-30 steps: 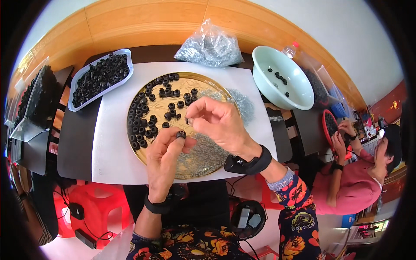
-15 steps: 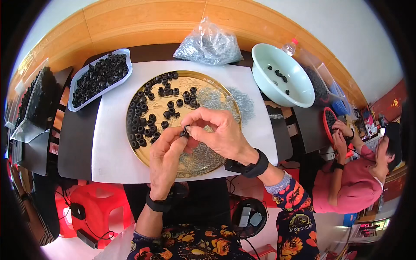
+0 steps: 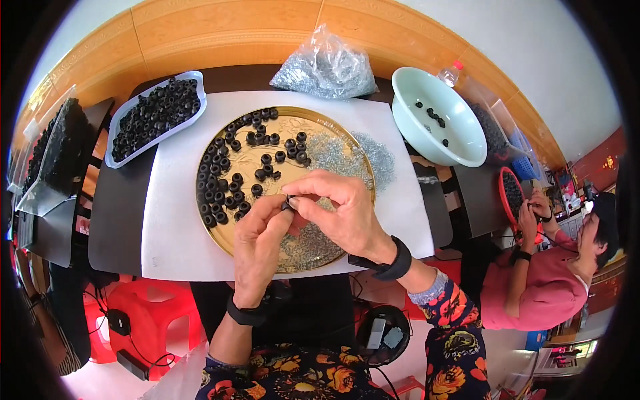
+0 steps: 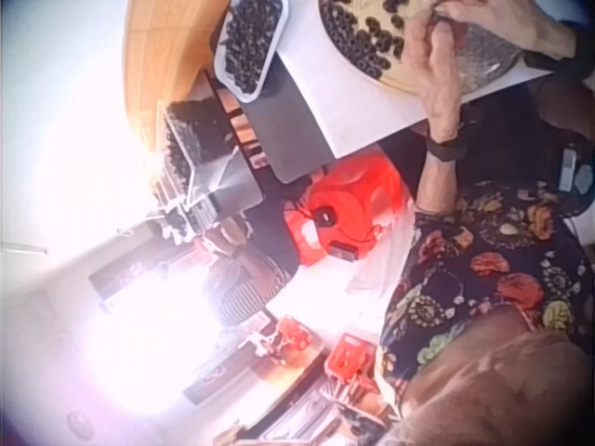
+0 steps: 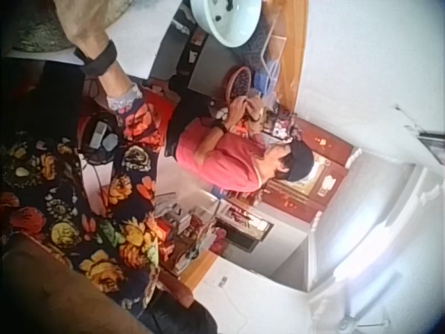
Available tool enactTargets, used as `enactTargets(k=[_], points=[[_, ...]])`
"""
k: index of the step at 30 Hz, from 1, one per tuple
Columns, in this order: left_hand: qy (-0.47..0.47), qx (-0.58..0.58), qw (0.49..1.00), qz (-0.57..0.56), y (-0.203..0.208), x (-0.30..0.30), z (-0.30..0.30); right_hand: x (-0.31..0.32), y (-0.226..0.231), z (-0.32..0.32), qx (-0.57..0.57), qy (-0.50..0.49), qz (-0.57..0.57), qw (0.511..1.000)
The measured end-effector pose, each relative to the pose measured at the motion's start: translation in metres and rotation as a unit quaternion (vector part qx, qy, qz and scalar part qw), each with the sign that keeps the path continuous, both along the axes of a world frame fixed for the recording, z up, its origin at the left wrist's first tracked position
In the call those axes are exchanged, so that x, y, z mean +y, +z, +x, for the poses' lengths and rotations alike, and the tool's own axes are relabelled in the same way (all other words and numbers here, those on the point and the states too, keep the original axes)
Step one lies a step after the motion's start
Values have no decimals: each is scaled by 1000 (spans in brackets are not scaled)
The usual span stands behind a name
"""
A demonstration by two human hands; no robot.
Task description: Manually assembling small black plastic components by hand on a tray.
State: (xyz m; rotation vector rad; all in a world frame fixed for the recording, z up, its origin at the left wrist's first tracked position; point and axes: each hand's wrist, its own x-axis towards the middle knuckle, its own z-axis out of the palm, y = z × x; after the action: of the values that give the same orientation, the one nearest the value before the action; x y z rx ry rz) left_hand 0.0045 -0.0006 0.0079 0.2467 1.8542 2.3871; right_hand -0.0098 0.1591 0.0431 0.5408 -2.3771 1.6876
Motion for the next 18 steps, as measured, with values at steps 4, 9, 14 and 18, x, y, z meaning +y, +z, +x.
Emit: enactTargets(k=[4,9,14,18], points=[[9,-28,997,71,-2,3,0,3,5,4,55,43,41,997],[-24,-89,979,182,-3,4,0,-2,1,10,142,5,92,985],[-101,-137,945,280,-8,5,-3,-6,-1,16,109,-36,70,991],[-92,-131,943,291,-6,12,0,-5,-7,14,167,-61,119,977]])
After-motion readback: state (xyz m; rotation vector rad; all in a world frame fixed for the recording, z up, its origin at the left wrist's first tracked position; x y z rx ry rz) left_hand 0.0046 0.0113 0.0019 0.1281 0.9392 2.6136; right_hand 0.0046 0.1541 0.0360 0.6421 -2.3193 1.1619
